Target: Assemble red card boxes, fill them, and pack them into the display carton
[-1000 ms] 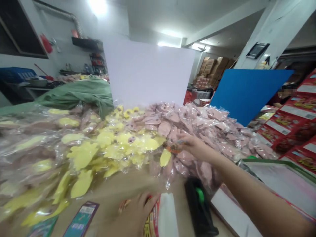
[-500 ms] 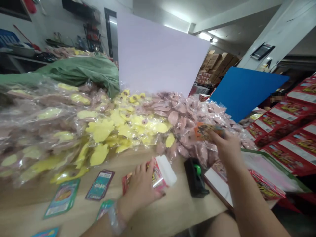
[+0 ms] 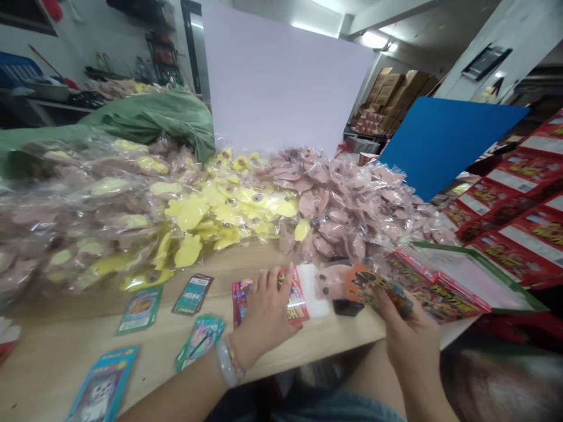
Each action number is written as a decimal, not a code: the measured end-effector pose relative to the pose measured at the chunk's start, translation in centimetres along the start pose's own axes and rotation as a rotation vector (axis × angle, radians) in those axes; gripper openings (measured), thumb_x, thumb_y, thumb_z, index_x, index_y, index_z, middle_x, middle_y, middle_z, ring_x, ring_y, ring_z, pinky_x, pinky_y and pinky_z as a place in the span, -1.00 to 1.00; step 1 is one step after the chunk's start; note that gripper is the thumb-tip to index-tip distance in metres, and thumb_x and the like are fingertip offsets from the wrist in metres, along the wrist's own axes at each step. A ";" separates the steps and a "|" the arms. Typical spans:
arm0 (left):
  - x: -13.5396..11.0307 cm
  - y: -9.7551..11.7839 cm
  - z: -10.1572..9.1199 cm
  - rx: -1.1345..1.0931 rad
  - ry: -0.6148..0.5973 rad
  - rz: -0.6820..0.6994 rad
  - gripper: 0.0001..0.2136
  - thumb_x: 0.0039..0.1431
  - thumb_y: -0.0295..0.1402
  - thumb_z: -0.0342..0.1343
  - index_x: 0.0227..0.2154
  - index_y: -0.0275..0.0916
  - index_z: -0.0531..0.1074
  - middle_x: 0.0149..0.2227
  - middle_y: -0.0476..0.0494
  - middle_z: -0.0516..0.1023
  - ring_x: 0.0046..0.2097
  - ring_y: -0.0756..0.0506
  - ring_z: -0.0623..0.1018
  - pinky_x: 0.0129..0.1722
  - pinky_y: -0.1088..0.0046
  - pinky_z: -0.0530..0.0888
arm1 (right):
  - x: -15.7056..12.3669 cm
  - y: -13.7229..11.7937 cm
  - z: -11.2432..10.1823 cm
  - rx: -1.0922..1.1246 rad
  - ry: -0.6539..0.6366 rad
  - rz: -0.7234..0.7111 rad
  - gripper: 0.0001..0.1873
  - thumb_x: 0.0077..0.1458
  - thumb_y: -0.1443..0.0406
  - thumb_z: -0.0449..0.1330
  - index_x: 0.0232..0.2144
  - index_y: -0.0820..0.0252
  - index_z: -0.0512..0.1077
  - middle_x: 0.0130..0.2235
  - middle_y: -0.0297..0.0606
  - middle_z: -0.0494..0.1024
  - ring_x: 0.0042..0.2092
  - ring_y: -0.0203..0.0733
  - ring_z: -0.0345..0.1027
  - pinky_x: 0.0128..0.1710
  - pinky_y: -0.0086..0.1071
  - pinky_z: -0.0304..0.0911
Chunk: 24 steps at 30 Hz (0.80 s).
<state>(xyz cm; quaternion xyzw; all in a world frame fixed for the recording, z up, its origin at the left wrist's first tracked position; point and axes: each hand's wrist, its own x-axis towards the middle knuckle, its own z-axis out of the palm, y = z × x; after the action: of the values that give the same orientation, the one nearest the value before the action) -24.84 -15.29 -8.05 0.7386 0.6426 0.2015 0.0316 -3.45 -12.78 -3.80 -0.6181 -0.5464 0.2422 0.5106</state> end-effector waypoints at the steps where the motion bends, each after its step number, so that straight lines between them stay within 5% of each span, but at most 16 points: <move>1: -0.1 0.1 0.0 0.009 0.000 0.012 -0.05 -0.29 -0.11 0.25 0.18 -0.28 -0.06 0.05 -0.34 0.14 0.05 -0.34 0.15 0.07 0.08 0.09 | -0.1 -0.1 -0.1 0.020 -0.016 -0.013 -0.68 -0.08 0.12 0.21 -0.33 0.23 0.46 -0.34 -0.23 0.55 -0.28 -0.09 0.38 -0.24 -0.27 0.27; 6: -0.6 0.3 -0.1 -0.036 0.011 -0.021 -0.05 -0.29 -0.10 0.25 0.18 -0.28 -0.07 0.04 -0.34 0.15 0.04 -0.35 0.16 0.03 0.06 0.14 | -0.8 0.1 -0.5 0.228 -0.150 0.091 -0.69 -0.10 0.13 0.23 -0.36 0.25 0.47 -0.32 -0.19 0.56 -0.28 -0.06 0.40 -0.31 -0.29 0.31; 10: -1.0 1.0 -0.8 -0.087 0.019 0.026 -0.07 -0.25 -0.05 0.21 0.18 -0.26 -0.07 0.06 -0.32 0.12 0.06 -0.36 0.14 0.04 0.05 0.13 | -1.7 -0.4 -0.1 0.102 -0.334 0.067 -0.71 -0.07 0.14 0.20 -0.30 0.20 0.46 -0.32 -0.21 0.55 -0.25 -0.07 0.39 -0.26 -0.28 0.31; 17: -2.3 1.8 -1.1 -0.088 0.023 0.078 -0.11 -0.18 -0.08 0.18 0.20 -0.23 -0.11 0.07 -0.33 0.12 0.07 -0.37 0.13 0.07 0.01 0.06 | -0.8 -3.5 2.2 0.055 -0.969 0.329 -0.66 -0.08 0.05 0.17 -0.35 0.20 0.40 -0.39 -0.29 0.48 -0.33 -0.16 0.36 -0.34 -0.29 0.34; 20: -3.0 2.3 -0.8 -0.144 0.030 0.017 -0.10 -0.20 -0.10 0.18 0.19 -0.26 -0.10 0.06 -0.33 0.13 0.08 -0.36 0.13 0.09 0.02 0.06 | -1.0 -4.8 2.4 0.048 -0.999 0.210 -0.67 -0.08 0.10 0.20 -0.28 0.17 0.38 -0.41 -0.36 0.45 -0.36 -0.25 0.32 -0.34 -0.38 0.31; 24: -4.0 3.4 -1.4 -0.327 0.008 -0.134 -0.05 -0.26 -0.18 0.21 0.21 -0.32 -0.15 0.09 -0.37 0.13 0.10 -0.38 0.13 0.11 0.01 0.04 | -2.8 -5.4 3.5 0.192 -1.184 0.106 -0.66 0.02 0.16 0.14 -0.15 0.17 0.37 -0.19 -0.26 0.47 -0.15 -0.21 0.30 -0.06 -0.33 0.18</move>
<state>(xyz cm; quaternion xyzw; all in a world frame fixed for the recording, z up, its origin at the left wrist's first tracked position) -22.53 -20.04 -6.71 0.6784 0.6490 0.3038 0.1622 -9.52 -14.70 -0.97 -0.3559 -0.6818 0.6187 0.1604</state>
